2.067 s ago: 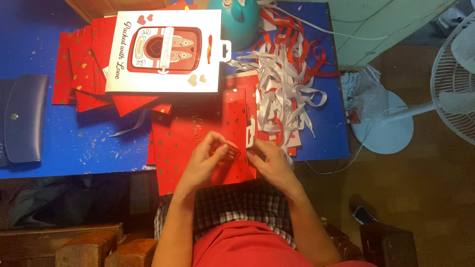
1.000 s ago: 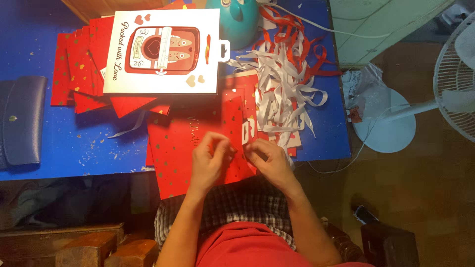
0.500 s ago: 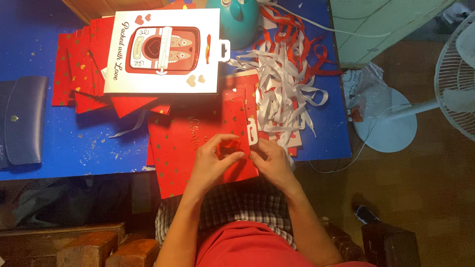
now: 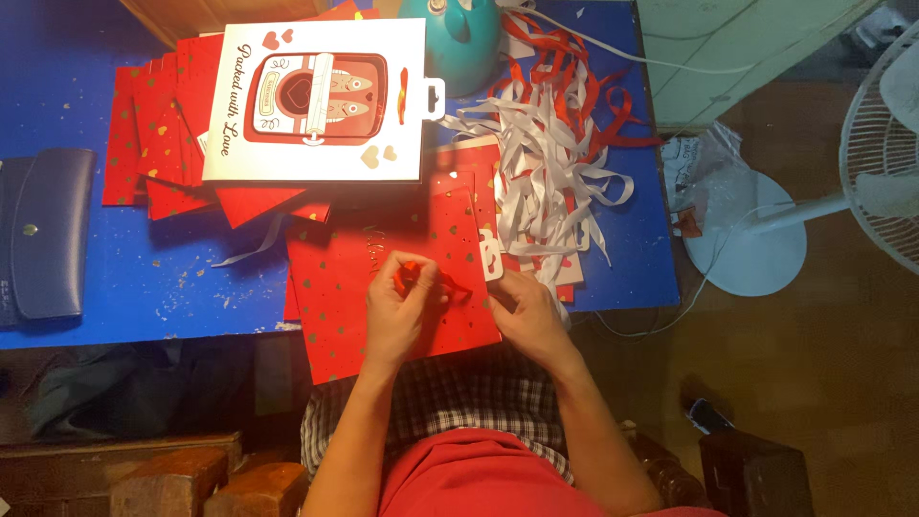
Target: The person sits at a blue table and attaches red ribbons to the handles of red Valentine's Day gift bags, threading and tying each ribbon by hand and setting finished bags on a stack. They work through the bags one at a time, occasionally repositioning the pile of bags and ribbons.
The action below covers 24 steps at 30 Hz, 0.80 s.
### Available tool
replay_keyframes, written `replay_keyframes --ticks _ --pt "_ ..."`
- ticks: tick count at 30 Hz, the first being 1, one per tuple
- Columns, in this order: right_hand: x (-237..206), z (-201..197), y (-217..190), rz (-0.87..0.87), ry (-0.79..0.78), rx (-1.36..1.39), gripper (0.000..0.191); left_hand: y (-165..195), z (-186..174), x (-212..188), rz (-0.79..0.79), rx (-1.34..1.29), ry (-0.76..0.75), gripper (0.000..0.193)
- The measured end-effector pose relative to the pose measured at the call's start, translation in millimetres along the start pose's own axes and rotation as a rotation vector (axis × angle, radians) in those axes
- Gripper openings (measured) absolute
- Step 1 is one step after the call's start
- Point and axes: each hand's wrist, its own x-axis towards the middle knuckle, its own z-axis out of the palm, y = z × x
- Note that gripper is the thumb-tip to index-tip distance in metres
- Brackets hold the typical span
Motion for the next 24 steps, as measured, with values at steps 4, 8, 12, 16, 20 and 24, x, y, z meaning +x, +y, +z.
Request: replay_keyframes --ticks 4,8,12,16,20,24 --pt "1.5 -11.3 -1.3 0.083 -0.089 0.131 0.029 -0.7 -1.3 1.0 -0.009 -0.061 -0.01 0.014" --pt "5.1 -11.9 -5.9 0.11 -0.091 0.093 0.029 1.9 -3.5 3.1 -0.018 -0.126 -0.029 0.014" --pt "7.6 -0.8 -15.4 0.045 0.01 -0.078 0.031 14.4 -8.1 -1.6 0.043 -0.155 -0.073 0.013" --pt "10.0 0.9 -19.9 0.083 0.015 -0.102 0.028 37.7 -14.2 -17.8 0.157 -0.082 -0.083 0.01" --pt "11.6 0.4 -19.0 -0.028 0.042 -0.101 0.026 66.6 -19.1 -32.9 0.335 -0.068 -0.131 0.009" --pt "11.9 2.6 -18.9 0.022 0.049 -0.099 0.027 96.6 -19.2 -47.5 0.514 -0.036 -0.165 0.017"
